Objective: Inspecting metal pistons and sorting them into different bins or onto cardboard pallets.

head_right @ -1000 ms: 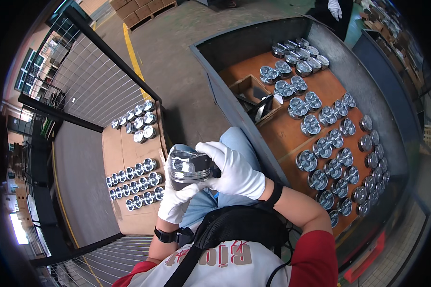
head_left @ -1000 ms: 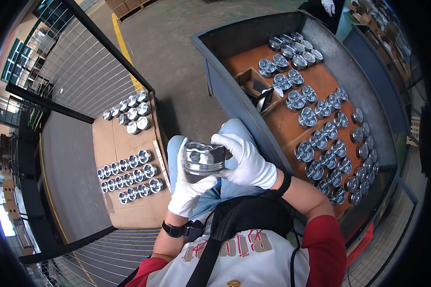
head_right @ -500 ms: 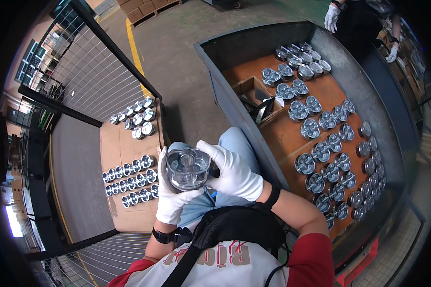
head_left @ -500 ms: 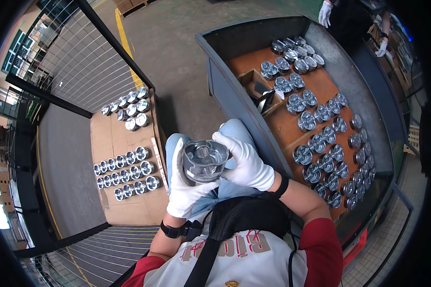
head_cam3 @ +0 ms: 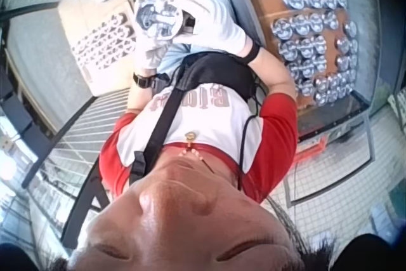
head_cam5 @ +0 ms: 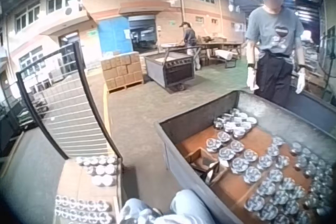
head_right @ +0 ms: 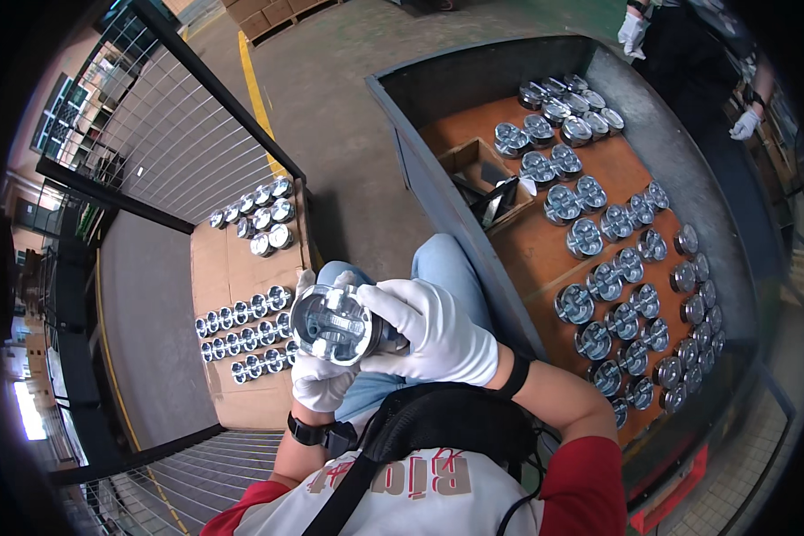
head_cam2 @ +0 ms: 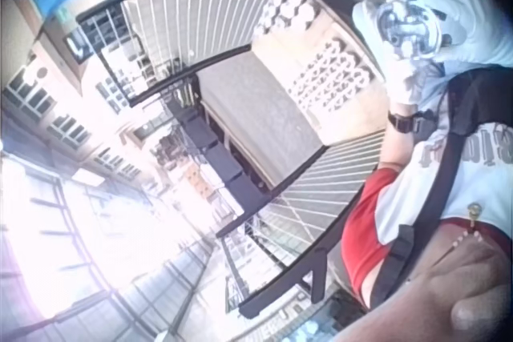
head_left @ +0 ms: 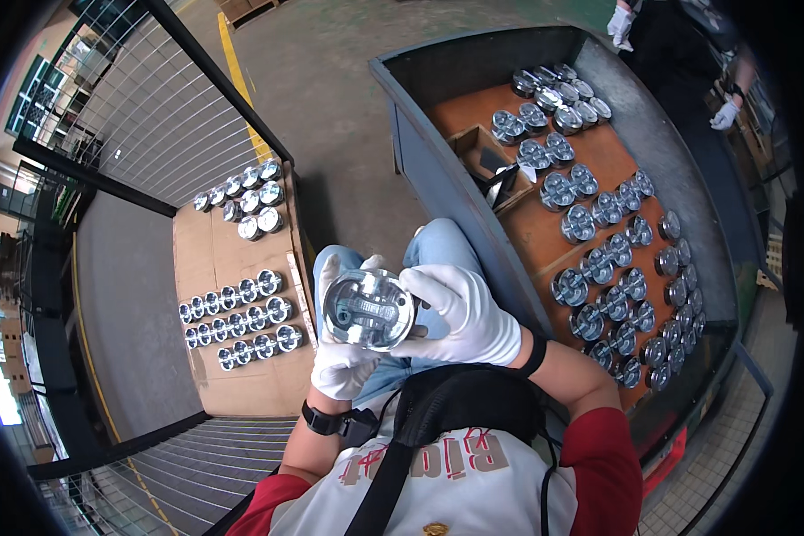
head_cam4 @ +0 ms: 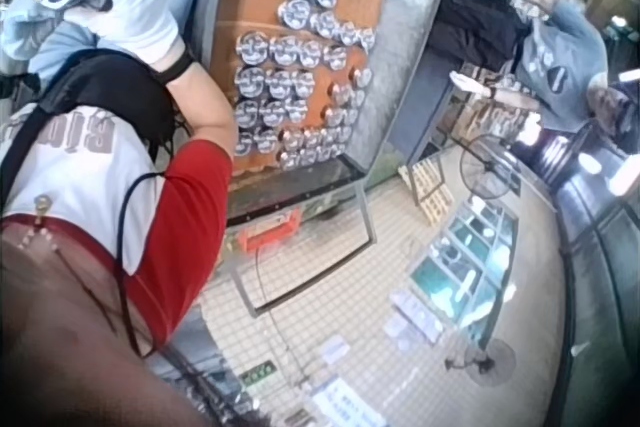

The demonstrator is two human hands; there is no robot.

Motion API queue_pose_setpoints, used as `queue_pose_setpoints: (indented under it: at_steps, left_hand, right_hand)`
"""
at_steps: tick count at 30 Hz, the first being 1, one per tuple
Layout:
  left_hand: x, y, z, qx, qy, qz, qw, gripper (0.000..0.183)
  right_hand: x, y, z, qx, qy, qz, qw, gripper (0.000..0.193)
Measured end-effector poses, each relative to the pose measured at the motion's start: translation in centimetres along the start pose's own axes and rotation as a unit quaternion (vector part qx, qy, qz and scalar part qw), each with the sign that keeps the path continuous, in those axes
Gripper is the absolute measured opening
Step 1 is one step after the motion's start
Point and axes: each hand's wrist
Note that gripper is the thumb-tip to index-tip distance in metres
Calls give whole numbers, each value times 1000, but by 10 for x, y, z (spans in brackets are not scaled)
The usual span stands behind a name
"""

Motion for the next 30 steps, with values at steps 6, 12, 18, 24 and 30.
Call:
queue_pose_setpoints:
  at_steps: [6, 12, 18, 24, 30]
  left_hand:
    - [9, 9, -4, -85, -1, -75, 994, 104]
    - [12, 16, -10, -114, -15, -109, 987, 93]
    - [11, 24, -12, -129, 5, -108, 986, 91]
    - [11, 22, -12, -222, 34, -117, 967, 87]
    - [13, 27, -13, -202, 19, -113, 973, 93]
  right_hand:
    - [-1, 3, -3, 29, -12, -27, 999, 85]
    - [1, 3, -4, 25, 0, -48, 999, 81]
    - [-1, 0, -3, 9, 0, -46, 999, 80]
    - [0, 0, -2, 20, 4, -56, 998, 79]
    - [1, 1, 0, 13, -18, -66, 998, 84]
Point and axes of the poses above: each hand's wrist, its own x-axis towards the middle knuckle, its own y-axis out of the back of the hand, z = x × y, and after that the axes turned 14 degrees about x, right-handed
